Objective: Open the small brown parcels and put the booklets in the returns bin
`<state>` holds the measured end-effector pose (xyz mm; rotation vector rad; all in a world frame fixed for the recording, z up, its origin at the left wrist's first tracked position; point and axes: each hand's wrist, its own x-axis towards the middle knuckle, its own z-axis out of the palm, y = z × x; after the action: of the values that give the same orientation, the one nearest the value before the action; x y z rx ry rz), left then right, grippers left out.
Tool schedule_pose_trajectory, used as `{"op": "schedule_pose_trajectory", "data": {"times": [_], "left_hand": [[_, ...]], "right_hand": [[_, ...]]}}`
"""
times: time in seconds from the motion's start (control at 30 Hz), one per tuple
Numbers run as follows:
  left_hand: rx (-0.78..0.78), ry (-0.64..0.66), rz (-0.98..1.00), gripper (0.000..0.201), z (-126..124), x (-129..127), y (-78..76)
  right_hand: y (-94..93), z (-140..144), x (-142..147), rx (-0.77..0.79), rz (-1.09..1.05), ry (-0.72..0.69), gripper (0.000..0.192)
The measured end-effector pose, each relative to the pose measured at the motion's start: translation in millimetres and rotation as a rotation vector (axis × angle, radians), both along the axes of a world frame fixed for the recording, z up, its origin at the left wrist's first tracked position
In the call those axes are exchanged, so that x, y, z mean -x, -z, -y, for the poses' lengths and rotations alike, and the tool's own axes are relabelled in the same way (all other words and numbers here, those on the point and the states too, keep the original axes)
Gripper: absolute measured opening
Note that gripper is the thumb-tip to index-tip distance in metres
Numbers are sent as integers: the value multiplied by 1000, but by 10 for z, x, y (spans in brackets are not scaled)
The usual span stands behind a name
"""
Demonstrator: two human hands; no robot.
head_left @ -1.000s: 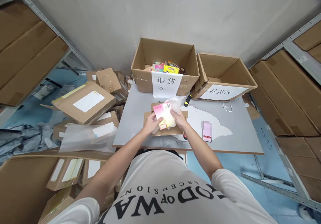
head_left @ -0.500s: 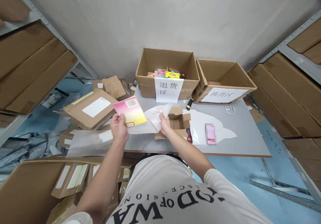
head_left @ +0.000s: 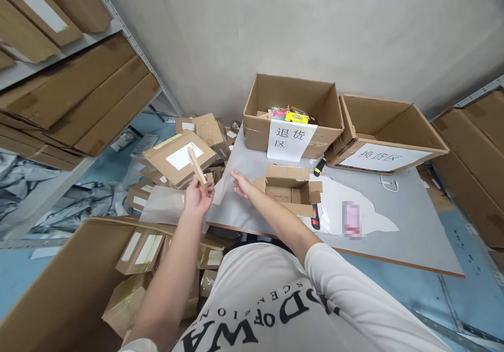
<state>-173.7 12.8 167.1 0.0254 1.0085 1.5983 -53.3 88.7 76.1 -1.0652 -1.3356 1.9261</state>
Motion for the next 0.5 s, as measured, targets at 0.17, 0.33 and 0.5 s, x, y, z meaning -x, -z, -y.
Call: {"op": "schedule_pose_trajectory", "data": {"times": [0.17, 0.33, 0.5], "left_hand": [[0, 219, 175, 16, -108, -129, 120], [31, 415, 175, 12, -180, -106, 177], [179, 519, 16, 13, -270, -72, 226]], "right_hand": [[-18, -64, -213, 127, -58, 91, 72], [-243, -240, -497, -361, -32, 21, 94], [-573, -342, -664, -928, 182, -129, 71]]}}
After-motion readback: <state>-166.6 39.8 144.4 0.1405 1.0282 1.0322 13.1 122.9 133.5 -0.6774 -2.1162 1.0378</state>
